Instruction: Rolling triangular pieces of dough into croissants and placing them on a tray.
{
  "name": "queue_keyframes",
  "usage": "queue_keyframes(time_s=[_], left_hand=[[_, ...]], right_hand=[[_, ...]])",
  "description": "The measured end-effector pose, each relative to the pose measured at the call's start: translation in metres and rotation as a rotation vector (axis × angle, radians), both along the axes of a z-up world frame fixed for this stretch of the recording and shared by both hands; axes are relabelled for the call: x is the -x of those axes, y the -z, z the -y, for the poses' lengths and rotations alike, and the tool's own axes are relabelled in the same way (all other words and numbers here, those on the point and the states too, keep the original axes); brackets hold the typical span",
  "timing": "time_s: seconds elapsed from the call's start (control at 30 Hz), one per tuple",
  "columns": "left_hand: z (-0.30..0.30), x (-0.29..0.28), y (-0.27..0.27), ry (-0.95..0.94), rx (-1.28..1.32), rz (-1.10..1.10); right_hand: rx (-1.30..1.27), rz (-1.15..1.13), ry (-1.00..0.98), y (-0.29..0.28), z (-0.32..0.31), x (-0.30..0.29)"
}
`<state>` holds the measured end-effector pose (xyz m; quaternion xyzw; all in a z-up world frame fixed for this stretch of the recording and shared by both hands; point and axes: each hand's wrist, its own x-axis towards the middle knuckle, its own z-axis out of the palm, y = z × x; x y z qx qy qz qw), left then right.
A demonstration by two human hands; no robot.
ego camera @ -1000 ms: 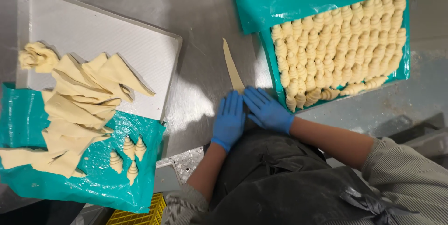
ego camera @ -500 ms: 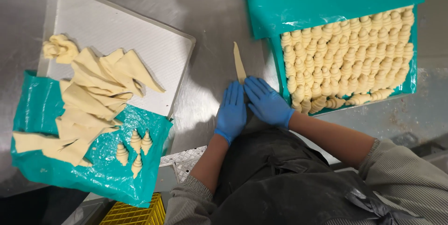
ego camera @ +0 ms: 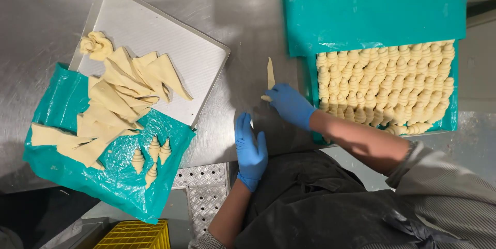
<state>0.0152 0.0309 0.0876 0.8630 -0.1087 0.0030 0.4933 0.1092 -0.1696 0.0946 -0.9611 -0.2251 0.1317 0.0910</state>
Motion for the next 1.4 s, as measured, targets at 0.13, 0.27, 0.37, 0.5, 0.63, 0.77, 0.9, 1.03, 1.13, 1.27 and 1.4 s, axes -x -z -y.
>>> queue_keyframes(time_s=[0.13,0.27,0.37,0.5,0.63,0.77,0.9,1.03,1.13,1.27,1.4], left_hand=[[0.012,-0.017,-0.018,-0.120,0.233,-0.170],[0.025,-0.023,-0.016,-0.018,0.598,-0.419],[0.020,-0.019,-0.045,0.062,0.816,-0.810],[0.018,-0.021,-0.098,-0.001,0.706,-0.839],[0.034,-0.026,-0.150,0.002,0.684,-0.786],[0.046,-0.024,-0.172,0.167,0.721,-0.799],[0.044,-0.021,-0.164,0.091,0.555,-0.756],[0.056,-0.015,-0.168,0.078,0.583,-0.736],[0.063,-0.016,-0.164,0.110,0.641,-0.741],[0.059,-0.015,-0.166,0.067,0.574,-0.683],[0.072,-0.010,-0.170,0.097,0.639,-0.713]], right_hand=[[-0.538,-0.575,0.406,-0.078,0.012,-0.008],[-0.971,-0.922,0.557,-0.126,0.033,0.007],[-1.169,-1.008,0.662,-0.131,0.055,0.027],[-1.329,-1.045,0.762,-0.130,0.086,0.055],[-1.530,-1.073,0.741,-0.140,0.098,0.076],[-1.537,-1.065,0.799,-0.164,0.096,0.086],[-1.535,-1.034,0.788,-0.161,0.118,0.091],[-1.615,-1.042,0.761,-0.164,0.117,0.098],[-1.597,-1.020,0.755,-0.158,0.126,0.101],[-1.612,-1.000,0.803,-0.163,0.133,0.099],[-1.613,-1.022,0.796,-0.167,0.126,0.106]])
